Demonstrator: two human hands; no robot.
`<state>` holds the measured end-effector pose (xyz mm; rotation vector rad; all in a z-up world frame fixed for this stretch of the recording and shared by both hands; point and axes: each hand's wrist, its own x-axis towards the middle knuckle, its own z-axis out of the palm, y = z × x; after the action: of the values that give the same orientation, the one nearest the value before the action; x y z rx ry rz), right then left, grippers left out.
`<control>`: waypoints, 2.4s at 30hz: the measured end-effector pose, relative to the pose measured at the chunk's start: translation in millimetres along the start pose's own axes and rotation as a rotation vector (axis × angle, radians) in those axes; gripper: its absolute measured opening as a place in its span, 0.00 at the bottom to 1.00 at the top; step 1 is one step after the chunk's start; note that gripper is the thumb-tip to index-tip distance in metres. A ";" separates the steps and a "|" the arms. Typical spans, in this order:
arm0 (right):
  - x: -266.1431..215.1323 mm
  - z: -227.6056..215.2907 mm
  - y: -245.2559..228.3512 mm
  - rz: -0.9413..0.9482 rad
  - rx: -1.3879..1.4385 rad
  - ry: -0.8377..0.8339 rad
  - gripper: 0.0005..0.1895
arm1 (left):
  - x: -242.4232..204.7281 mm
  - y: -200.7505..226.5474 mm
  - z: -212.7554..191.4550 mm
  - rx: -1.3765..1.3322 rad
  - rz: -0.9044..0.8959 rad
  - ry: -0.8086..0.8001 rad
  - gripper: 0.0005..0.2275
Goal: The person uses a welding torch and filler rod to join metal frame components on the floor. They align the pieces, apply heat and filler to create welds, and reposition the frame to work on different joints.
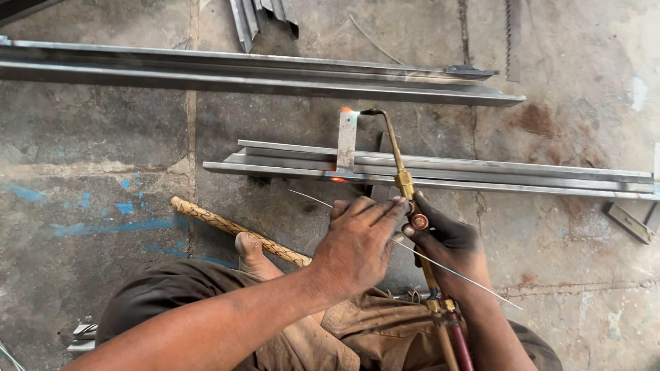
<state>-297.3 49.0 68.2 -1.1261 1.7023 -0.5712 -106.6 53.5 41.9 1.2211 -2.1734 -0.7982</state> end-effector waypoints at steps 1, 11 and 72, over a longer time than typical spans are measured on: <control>0.4 1.1 -0.8 0.023 -0.010 0.006 0.32 | 0.2 -0.1 0.0 -0.001 -0.007 -0.007 0.25; 2.0 4.4 -1.3 0.004 -0.017 0.017 0.32 | -0.8 6.4 -7.8 -0.036 -0.026 -0.020 0.26; 5.6 25.7 1.4 -0.072 0.178 -0.061 0.27 | -4.2 10.4 -29.3 -0.053 -0.146 0.010 0.26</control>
<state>-275.2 47.8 54.0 -1.0696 1.5323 -0.7120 -90.6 54.5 68.9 1.3657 -2.0601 -0.9009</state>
